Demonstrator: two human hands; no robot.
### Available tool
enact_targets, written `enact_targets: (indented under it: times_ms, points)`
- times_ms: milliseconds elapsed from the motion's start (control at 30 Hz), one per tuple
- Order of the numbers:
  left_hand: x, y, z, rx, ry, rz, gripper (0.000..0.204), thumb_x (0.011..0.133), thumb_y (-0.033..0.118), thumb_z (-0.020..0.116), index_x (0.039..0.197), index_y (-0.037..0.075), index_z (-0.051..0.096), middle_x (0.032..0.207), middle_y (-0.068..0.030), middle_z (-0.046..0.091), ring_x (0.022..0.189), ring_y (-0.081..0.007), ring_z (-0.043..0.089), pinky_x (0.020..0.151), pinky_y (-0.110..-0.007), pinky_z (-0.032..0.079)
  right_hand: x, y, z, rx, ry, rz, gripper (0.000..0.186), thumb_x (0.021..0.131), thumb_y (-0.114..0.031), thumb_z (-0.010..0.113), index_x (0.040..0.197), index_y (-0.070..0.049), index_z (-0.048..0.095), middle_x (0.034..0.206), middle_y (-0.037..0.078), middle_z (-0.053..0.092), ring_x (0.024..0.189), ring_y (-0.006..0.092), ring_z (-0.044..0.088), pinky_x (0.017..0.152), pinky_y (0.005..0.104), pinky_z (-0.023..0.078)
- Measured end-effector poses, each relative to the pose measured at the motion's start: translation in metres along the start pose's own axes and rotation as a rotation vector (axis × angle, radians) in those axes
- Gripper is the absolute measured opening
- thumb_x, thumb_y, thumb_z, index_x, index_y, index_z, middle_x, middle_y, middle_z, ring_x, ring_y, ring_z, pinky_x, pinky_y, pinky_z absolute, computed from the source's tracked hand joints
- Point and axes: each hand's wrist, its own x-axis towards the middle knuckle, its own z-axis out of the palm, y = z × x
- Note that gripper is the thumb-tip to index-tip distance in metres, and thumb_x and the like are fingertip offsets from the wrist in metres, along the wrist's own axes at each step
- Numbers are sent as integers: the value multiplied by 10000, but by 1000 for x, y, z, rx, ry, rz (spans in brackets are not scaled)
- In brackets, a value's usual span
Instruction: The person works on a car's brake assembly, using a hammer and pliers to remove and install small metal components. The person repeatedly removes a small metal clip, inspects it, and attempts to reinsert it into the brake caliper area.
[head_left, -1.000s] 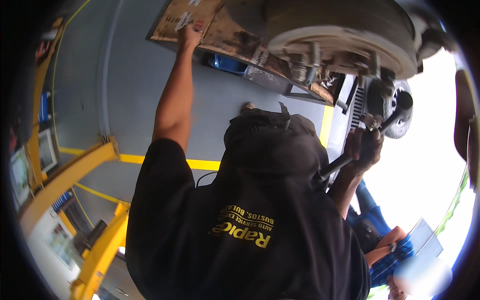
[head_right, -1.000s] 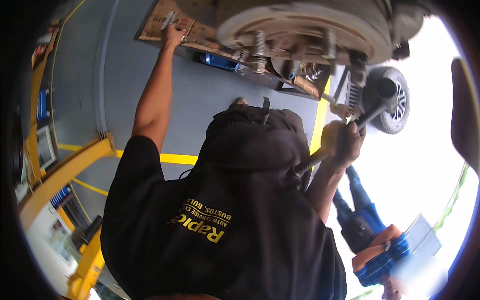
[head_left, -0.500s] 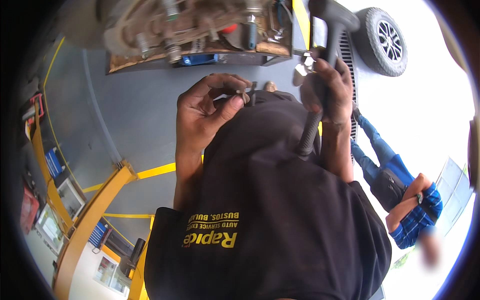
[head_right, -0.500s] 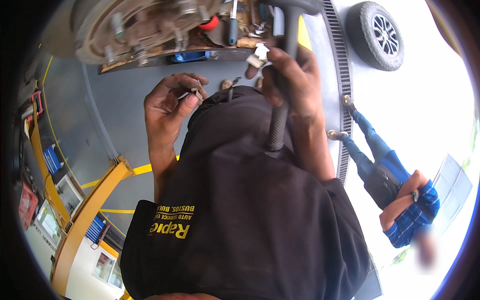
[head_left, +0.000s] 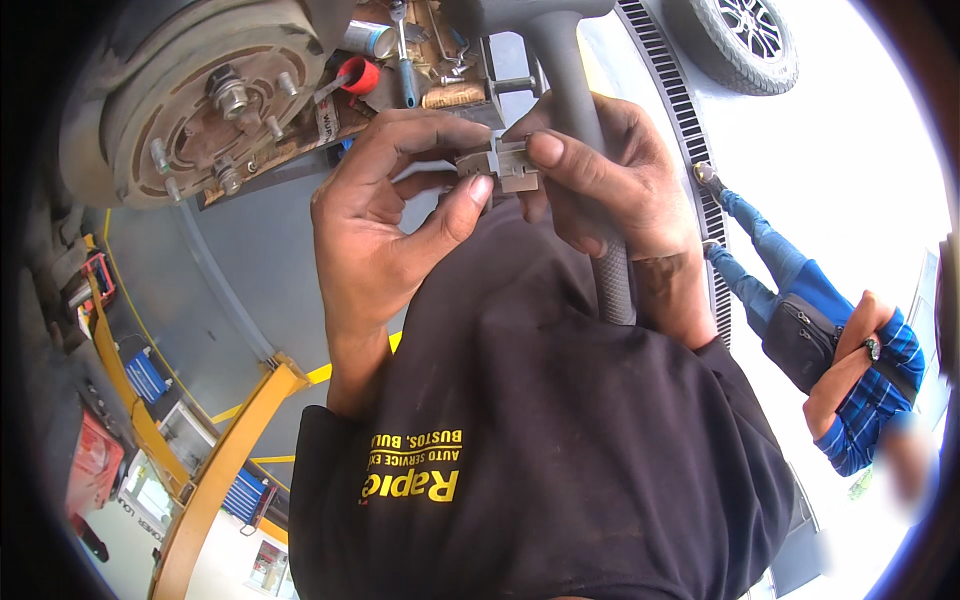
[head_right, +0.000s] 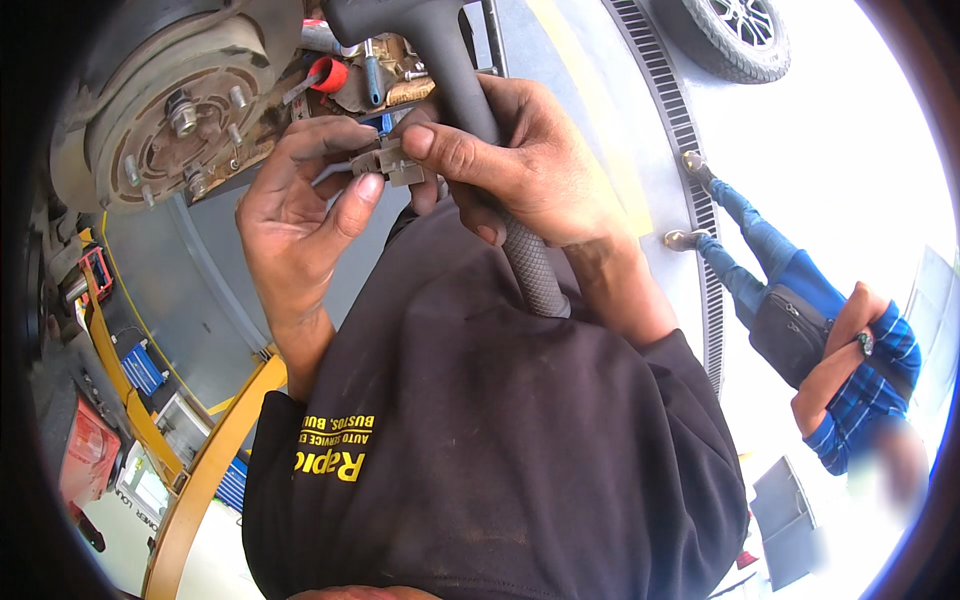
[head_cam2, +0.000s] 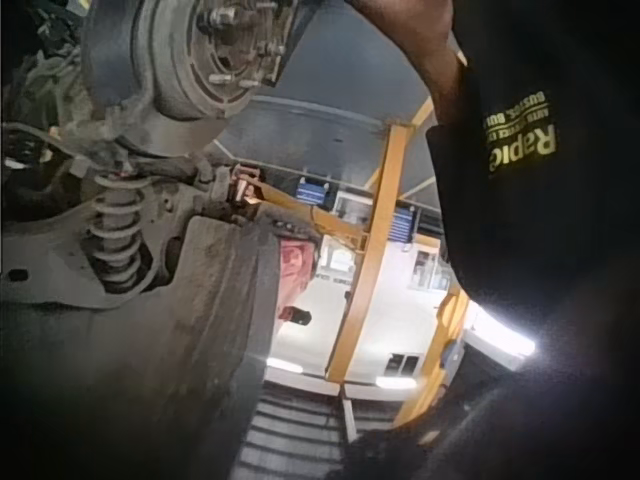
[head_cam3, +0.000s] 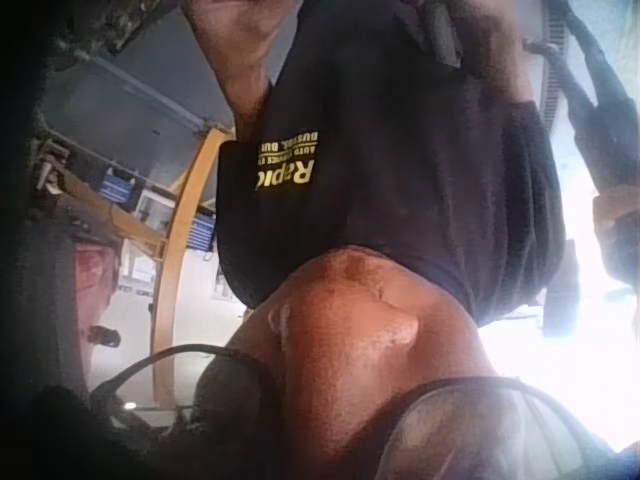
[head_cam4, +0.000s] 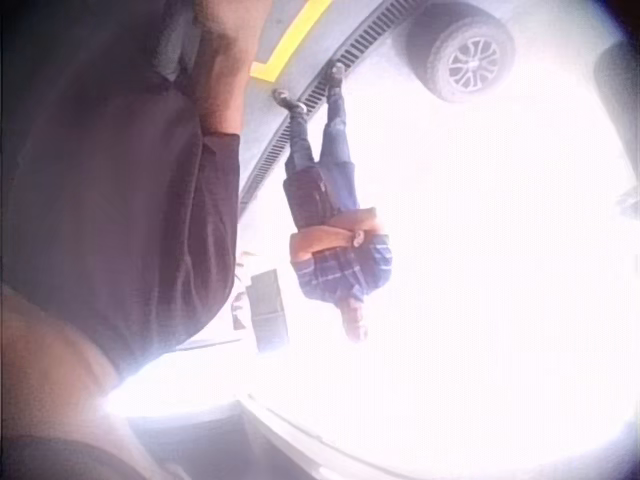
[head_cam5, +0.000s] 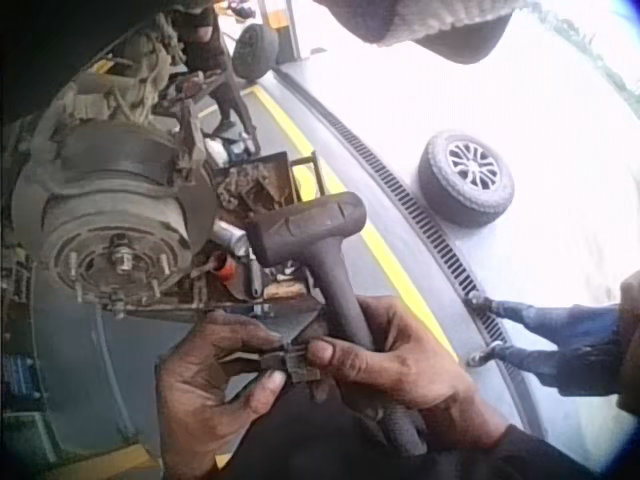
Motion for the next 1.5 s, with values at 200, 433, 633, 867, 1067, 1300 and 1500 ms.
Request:
enact_targets:
  times_ms: [200,433,633,867,1067,1300,1500]
  points:
    - [5,2,26,-34,-28,-1,314,862,-58,748,1170,-43,691,1209,-113,657,1108,-213,689,913,-324,631,-13,-2,-20,19,33,-39,308,992,-283,727,1058,10,659,743,114,703,421,94,544,381,211,407]
    - [7,-1,39,-58,-70,-2,354,878,-62,752,1224,-52,678,1279,-127,622,1187,-239,654,957,-353,629,-18,-3,-35,53,24,-61,308,998,-289,715,1043,9,652,733,126,697,414,101,536,384,221,404]
    - [2,0,45,-121,-65,-3,387,869,-63,769,1243,-61,668,1288,-134,614,1196,-242,644,975,-355,624,-25,-4,-35,120,13,-57,308,997,-282,715,1049,15,648,728,135,694,398,102,525,380,223,402]
    - [-3,2,48,-97,-63,-37,360,880,-51,765,1230,-65,681,1280,-136,618,1189,-240,649,940,-338,639,-30,0,-34,121,35,-35,325,1000,-276,711,1065,35,642,725,138,699,386,99,517,375,227,402]
    - [-7,5,48,-75,-48,-41,342,882,-32,779,1212,-62,695,1252,-136,636,1168,-236,661,918,-334,647,-32,6,-32,209,31,11,308,1009,-275,696,1021,26,636,732,136,696,378,89,493,372,231,401]
    - [-9,6,51,-61,-44,-50,329,878,-38,783,1197,-61,705,1217,-133,653,1146,-224,672,907,-322,647,-34,12,-33,310,14,29,285,1014,-251,682,968,24,626,731,129,690,380,82,487,370,228,400]
    - [-8,4,53,-4,-45,-33,332,872,-42,787,1196,-49,717,1197,-123,663,1103,-210,691,891,-315,651,-34,15,-36,321,43,40,292,1009,-256,689,943,22,630,719,113,681,384,74,490,371,229,401]
